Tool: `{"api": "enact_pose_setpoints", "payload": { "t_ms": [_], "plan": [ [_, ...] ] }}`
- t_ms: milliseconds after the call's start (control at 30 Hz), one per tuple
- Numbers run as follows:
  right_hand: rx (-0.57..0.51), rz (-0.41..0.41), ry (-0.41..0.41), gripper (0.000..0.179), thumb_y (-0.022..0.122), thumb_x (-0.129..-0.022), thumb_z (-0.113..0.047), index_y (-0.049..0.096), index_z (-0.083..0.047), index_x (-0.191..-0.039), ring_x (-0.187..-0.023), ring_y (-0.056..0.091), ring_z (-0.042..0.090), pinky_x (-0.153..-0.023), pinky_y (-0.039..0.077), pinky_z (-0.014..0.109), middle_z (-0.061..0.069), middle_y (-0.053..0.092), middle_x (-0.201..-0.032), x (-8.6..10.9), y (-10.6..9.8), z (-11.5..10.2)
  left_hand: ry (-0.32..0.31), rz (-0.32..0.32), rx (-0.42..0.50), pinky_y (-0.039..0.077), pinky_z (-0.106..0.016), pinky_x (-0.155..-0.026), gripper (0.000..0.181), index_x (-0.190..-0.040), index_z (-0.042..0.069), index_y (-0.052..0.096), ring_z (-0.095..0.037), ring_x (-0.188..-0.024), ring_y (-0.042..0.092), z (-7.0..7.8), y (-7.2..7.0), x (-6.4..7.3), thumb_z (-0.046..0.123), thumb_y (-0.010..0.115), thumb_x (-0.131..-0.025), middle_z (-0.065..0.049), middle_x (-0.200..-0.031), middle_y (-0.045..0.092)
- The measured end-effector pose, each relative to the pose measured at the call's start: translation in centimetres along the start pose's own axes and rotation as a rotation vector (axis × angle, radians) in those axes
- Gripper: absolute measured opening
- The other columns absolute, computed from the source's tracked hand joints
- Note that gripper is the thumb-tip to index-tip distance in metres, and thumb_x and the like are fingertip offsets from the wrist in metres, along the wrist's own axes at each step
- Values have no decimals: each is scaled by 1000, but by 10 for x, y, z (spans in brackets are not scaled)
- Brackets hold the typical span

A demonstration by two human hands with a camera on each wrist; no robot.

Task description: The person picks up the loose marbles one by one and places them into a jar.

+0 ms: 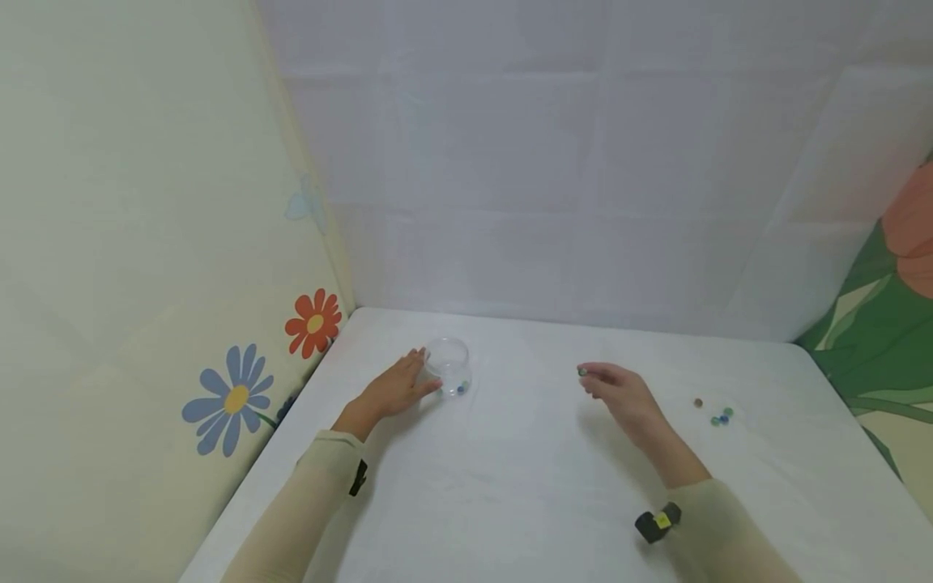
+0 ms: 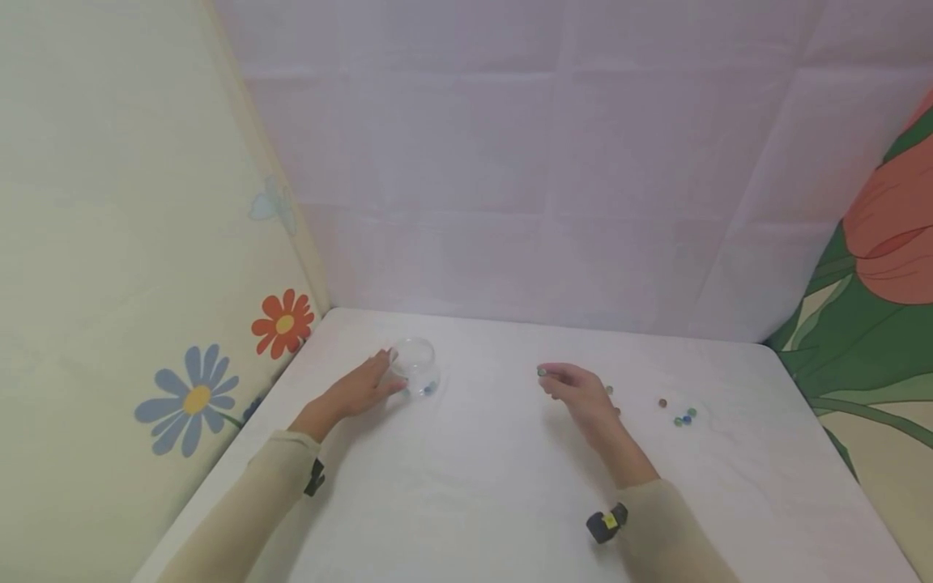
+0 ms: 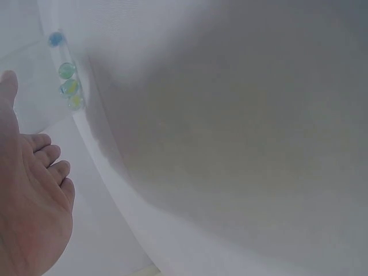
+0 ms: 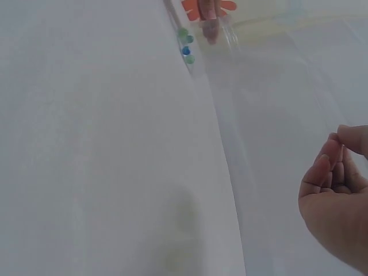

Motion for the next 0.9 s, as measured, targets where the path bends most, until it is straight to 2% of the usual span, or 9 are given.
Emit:
{"api": "enact_pose_setpoints", "payload": {
  "t_ms": [200, 400, 600, 900],
  "plan": [
    [-4, -13, -28, 41, 65, -100, -22, 61, 0, -134, -114, 61, 30, -94, 53, 31, 19, 64, -128, -3, 10, -3, 3, 2, -14, 17, -51, -125, 94, -161, 0, 15, -35, -155, 14, 0, -1, 0, 67, 40, -100, -20, -168, 16],
    [-42, -42, -36, 40, 65, -100, -20, 61, 0, -134, -115, 59, 35, -101, 51, 44, 9, 68, -120, -8, 22, -6, 1, 3, -4, 17, -51, -125, 94, -161, -1, 16, -36, -155, 14, 0, -1, 0, 67, 40, -101, -19, -168, 16],
    [-75, -58, -46, 39, 65, -99, -17, 62, 2, -133, -106, 62, 26, -95, 54, 36, 6, 70, -115, -14, 34, -13, 14, 8, -5, 17, -52, -125, 94, -160, -1, 17, -37, -155, 14, 1, -1, -1, 68, 39, -100, -19, -168, 16],
    [-127, -93, -68, 40, 66, -99, -14, 60, 7, -132, -98, 63, 16, -101, 51, 47, 5, 70, -112, -23, 56, -19, 10, 5, -3, 17, -52, -125, 95, -161, 0, 16, -37, -155, 14, 0, 1, -1, 69, 39, -100, -19, -168, 16]
  ]
}}
Point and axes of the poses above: each hand's wrist, its own x-axis away from the middle knuckle, its own y-axis out of the palm, z = x × y, the point moved 8 cm from there along -x, towards the middle knuckle
